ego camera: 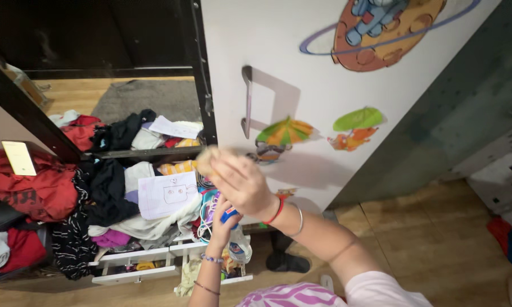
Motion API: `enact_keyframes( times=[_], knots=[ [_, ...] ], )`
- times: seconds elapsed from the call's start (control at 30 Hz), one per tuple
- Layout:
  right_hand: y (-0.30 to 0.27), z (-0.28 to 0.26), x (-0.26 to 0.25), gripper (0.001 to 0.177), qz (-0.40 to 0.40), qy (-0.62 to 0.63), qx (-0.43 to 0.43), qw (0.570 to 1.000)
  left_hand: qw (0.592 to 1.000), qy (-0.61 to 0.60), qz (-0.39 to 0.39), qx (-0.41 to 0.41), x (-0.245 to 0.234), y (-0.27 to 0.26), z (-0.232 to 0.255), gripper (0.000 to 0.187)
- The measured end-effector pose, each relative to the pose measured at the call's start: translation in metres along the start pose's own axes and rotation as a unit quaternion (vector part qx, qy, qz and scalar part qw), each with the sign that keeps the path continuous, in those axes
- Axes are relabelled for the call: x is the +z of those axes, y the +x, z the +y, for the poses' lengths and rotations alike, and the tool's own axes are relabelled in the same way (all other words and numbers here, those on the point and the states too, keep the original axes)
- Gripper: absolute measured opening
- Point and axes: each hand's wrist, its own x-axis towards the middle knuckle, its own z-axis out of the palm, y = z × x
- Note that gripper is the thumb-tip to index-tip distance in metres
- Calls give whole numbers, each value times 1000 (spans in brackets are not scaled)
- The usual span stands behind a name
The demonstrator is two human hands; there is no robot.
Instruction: The person cleans a dark wooden door and a white cabinet door using a spray bottle and a cloth. They spray the surfaces and wipe them down, moving from the door to the cabinet and back to the door.
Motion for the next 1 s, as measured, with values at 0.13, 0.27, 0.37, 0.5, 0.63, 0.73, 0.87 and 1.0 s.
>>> enact_keyframes(
  times=[0.13,0.27,0.37,0.5,0.63,0.73,0.87,1.0],
  knots=[
    [78,17,3,30,76,-86,58,992,999,13,10,-44,1,-3,0,23],
    [59,23,35,29,61,-64,94,992,1000,-10,8,-27,-1,-14,16,18],
    [-34,22,68,26,62,5,85,994,999,-8,26,-21,-13,-28,28,20],
    [-195,-7,103,36,-123,28,117,985,998,9,44,-50,-31,-55,38,21],
    [-294,-49,88,23,-285,203,259,900,996,45,40,-62,-46,-75,52,20],
    [-289,-42,62,11,-128,112,347,922,996,34,32,-71,-50,-80,59,20],
    [-251,37,3,29,200,-153,370,894,997,35,11,-74,-45,-83,55,21],
    [-235,59,66,30,271,-187,395,857,995,4,-7,-97,-34,-86,60,22]
  ],
)
